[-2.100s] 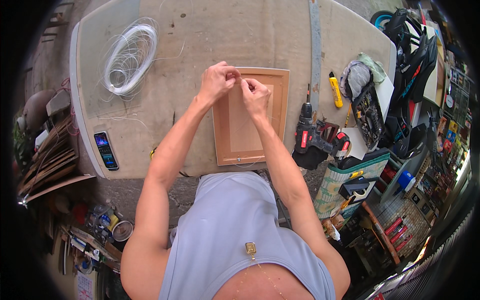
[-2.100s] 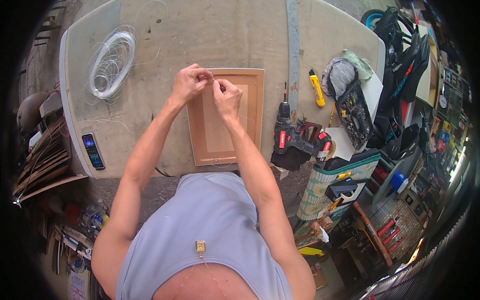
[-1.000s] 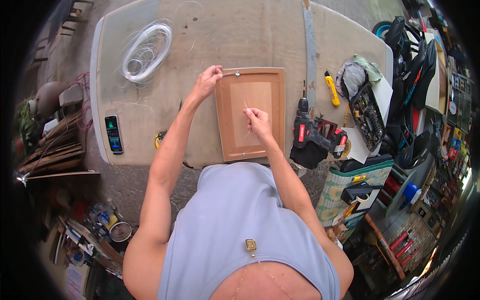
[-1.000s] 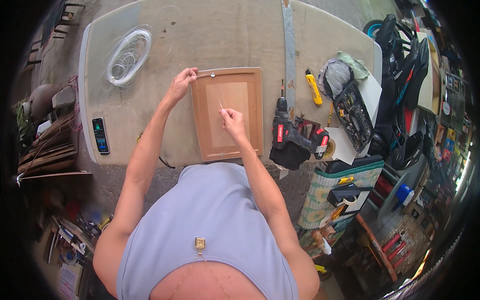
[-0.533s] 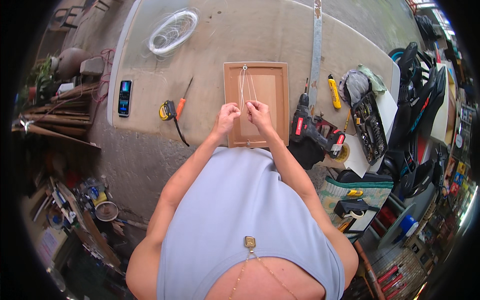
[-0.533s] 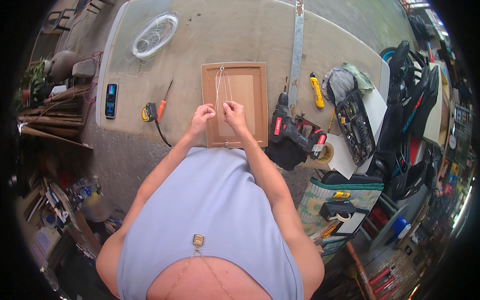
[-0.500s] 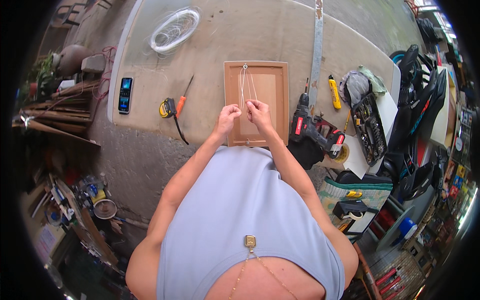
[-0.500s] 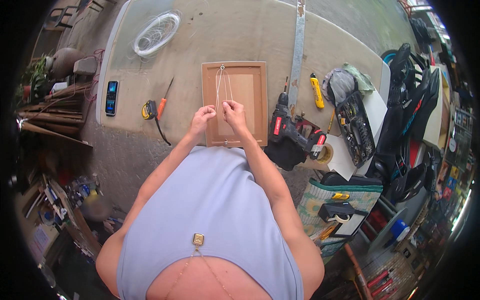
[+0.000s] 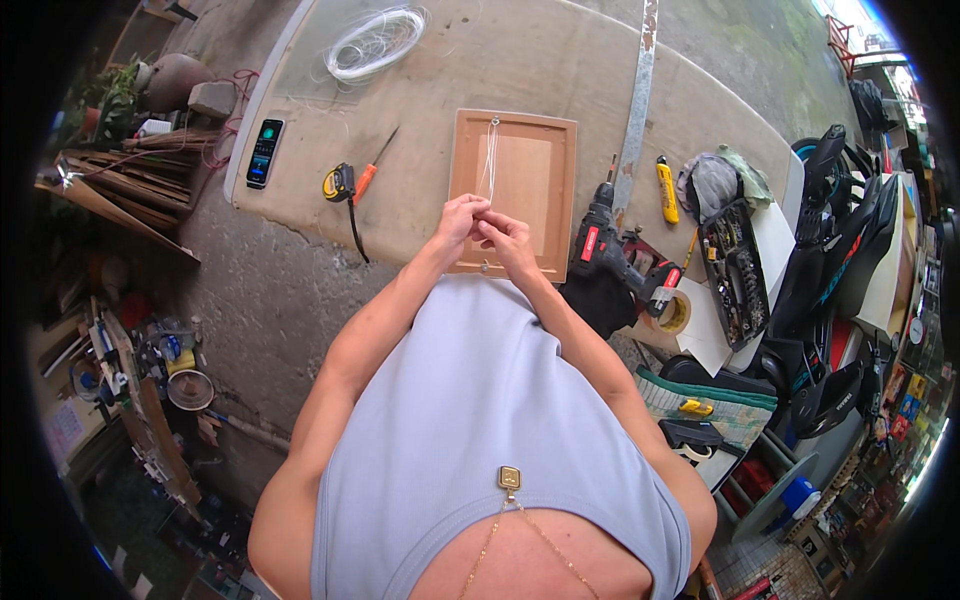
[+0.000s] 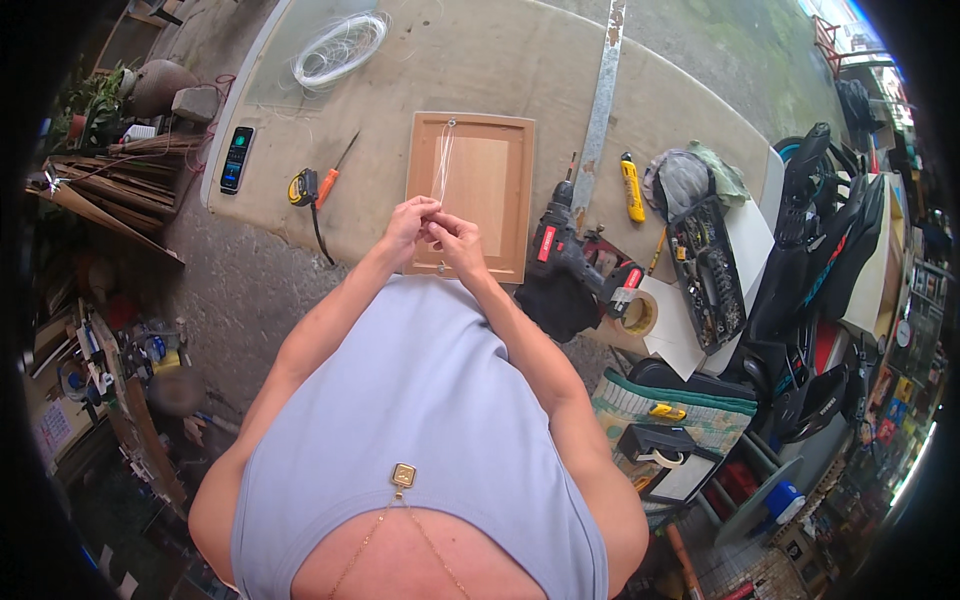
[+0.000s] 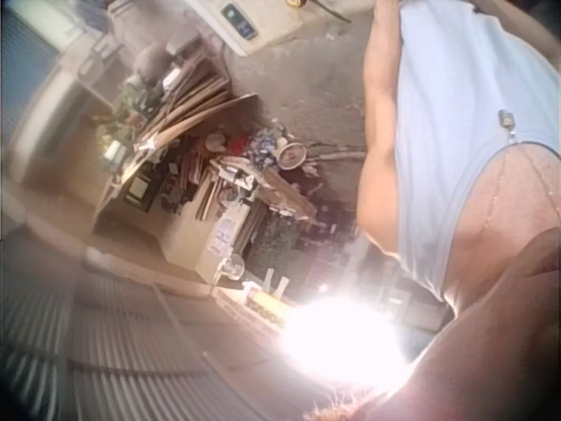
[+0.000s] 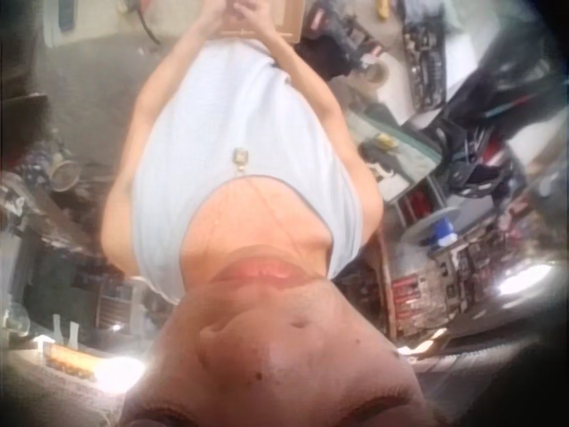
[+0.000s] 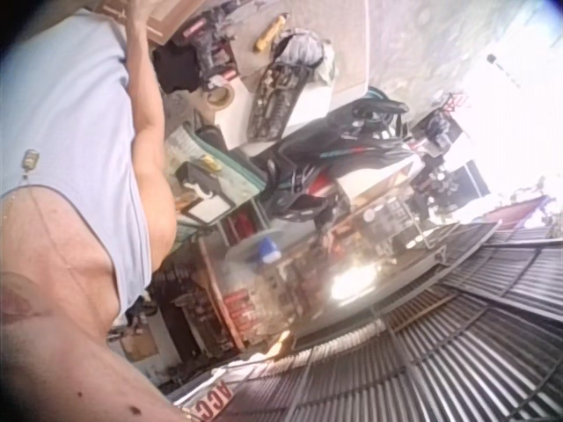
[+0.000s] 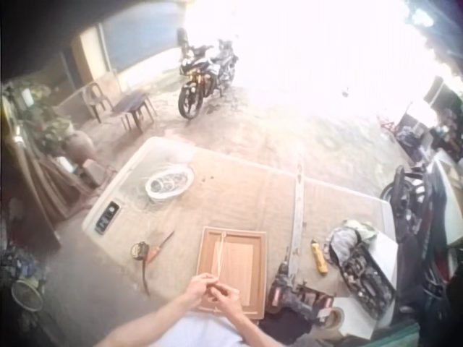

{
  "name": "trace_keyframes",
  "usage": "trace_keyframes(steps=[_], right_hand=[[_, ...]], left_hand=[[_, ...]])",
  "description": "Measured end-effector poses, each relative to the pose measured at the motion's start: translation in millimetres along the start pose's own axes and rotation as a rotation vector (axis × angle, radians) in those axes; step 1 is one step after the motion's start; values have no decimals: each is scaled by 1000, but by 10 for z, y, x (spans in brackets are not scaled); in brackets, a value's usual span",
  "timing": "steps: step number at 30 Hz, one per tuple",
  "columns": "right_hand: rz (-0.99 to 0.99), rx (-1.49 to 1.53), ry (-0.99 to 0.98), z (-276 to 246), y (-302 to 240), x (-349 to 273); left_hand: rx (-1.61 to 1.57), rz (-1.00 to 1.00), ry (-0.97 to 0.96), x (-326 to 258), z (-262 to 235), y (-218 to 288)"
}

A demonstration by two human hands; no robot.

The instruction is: The person measures and marks a wooden picture frame, then uses a power drill to screw in metal eyelets. They attach a white string to the eyelets and tie a knot to create a hanging loop.

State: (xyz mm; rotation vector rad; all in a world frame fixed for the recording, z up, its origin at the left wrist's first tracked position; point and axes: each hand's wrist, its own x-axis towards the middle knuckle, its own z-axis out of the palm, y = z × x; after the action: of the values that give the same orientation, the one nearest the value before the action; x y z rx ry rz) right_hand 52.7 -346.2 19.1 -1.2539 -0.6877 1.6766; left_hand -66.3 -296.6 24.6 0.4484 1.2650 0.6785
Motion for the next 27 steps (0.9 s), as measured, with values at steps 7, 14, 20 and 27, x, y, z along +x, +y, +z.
trace_keyframes(steps=[7,14,20,27], right_hand=[[-76,-102,174,-180,-14,134],[136,136,-101,-259,108,474],[118,135,55,-317,30,449],[71,50,60,-247,50,458]], left_hand=[[166,4,107,32,-24,-63],[142,-165,56,-5,-65,133],[756,256,250,-115,-155,3],[1374,928,74,-279,9,-53]])
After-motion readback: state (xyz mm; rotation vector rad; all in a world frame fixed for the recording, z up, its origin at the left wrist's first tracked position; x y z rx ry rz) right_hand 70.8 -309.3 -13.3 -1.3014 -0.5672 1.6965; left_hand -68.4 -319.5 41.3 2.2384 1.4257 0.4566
